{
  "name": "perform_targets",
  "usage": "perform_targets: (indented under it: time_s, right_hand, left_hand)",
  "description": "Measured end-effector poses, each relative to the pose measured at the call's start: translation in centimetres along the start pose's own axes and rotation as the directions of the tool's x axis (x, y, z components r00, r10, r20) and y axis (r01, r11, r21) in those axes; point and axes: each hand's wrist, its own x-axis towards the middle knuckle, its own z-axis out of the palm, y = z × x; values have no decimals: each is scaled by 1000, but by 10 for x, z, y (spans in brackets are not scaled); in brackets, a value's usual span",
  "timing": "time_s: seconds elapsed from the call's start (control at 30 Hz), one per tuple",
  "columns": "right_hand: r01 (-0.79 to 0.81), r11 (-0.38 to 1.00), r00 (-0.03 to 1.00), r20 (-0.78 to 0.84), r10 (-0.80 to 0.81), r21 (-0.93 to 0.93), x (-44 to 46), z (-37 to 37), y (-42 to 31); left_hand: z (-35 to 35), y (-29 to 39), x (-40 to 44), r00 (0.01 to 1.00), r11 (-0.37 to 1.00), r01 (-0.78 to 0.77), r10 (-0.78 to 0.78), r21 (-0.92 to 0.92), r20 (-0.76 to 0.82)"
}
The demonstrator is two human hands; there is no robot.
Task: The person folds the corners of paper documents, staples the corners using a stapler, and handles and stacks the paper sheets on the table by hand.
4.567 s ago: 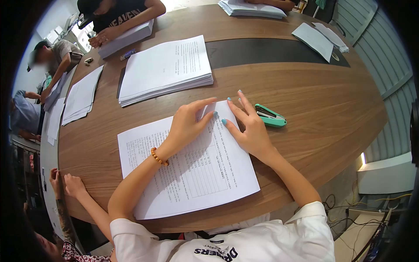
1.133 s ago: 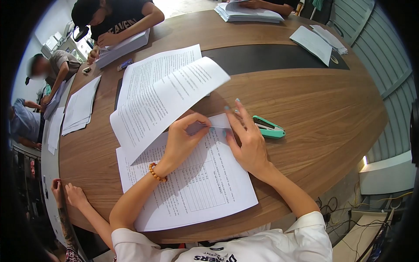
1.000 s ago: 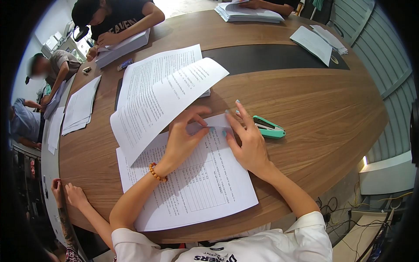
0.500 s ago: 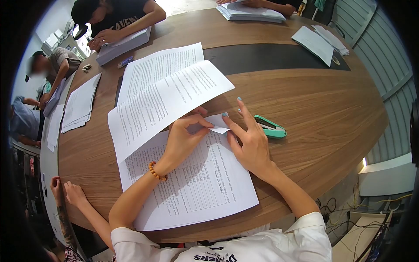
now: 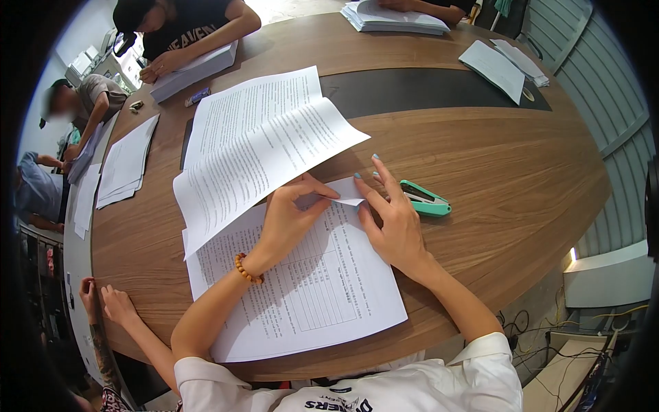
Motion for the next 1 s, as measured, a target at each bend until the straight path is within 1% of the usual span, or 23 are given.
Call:
perform_targets:
  time_s: [0.03, 0.1, 0.13, 0.2, 0.33, 0.4, 0.43, 0.5, 0.63, 0.67, 0.7, 0.73, 0.77, 0.83, 0.9, 0.93, 1.0]
  right_hand:
    - [0, 1000, 1000, 1, 0, 0, 0, -1, -1]
    - [10, 999, 1000, 4, -10, -52, 1, -2, -3]
    - [10, 999, 1000, 5, -10, -52, 0, -2, -2]
    - [-6, 1000, 1000, 0, 6, -4, -1, 0, -1]
    - [-38, 997, 999, -6, 39, 71, -2, 2, -1]
    - [13, 999, 1000, -18, -12, 38, -2, 1, 0]
    - [12, 999, 1000, -18, -12, 38, -1, 1, -2]
    - [-41, 985, 998, -43, 49, 170, 1, -1, -7]
    - [0, 974, 995, -99, 23, 225, 2, 2, -2]
    - [33, 977, 994, -111, -9, 209, 3, 2, 0]
    - [66, 979, 992, -122, -43, 192, 3, 2, 1]
    - [63, 980, 992, -119, -41, 191, 3, 1, 1]
    - [58, 977, 990, -138, -31, 203, 3, 2, 1]
    - [50, 975, 988, -151, -17, 217, 3, 2, 0]
    - [17, 957, 990, -139, 24, 288, 3, 0, -3]
    - [13, 957, 991, -135, 27, 289, 2, -1, -6]
    - [-44, 949, 993, -91, 76, 313, 3, -3, -9]
  left_hand:
    - [1, -2, 0, 1000, 1000, 1, -1, -1, 0]
    - [2, -4, 0, 997, 998, -62, 61, -21, -39]
    - [2, -4, 0, 997, 998, -61, 60, -21, -39]
    - [3, -2, 1, 985, 988, -152, 152, 16, -75]
    - [3, -5, 1, 992, 994, -111, 109, -19, -71]
    - [0, -9, 0, 1000, 1000, -8, 7, -28, -18]
    - [0, -9, 1, 1000, 1000, -7, 7, -28, -18]
    - [1, -4, 2, 995, 996, -91, 90, -7, -49]
    - [1, 9, 2, 996, 996, -57, 61, 62, -72]
    - [0, 1, 3, 989, 987, -128, 135, 96, -60]
    - [0, 0, 2, 984, 980, -163, 170, 111, -54]
    - [0, 1, 2, 978, 972, -197, 204, 125, -47]
    - [0, 3, 1, 989, 988, -143, 145, 57, -35]
    - [0, 4, 0, 997, 997, -81, 80, -14, -18]
    - [0, 3, 0, 996, 996, -87, 87, 21, -8]
    - [1, 2, 0, 996, 996, -87, 87, 32, -4]
    - [1, 5, 0, 997, 997, -72, 72, -26, 0]
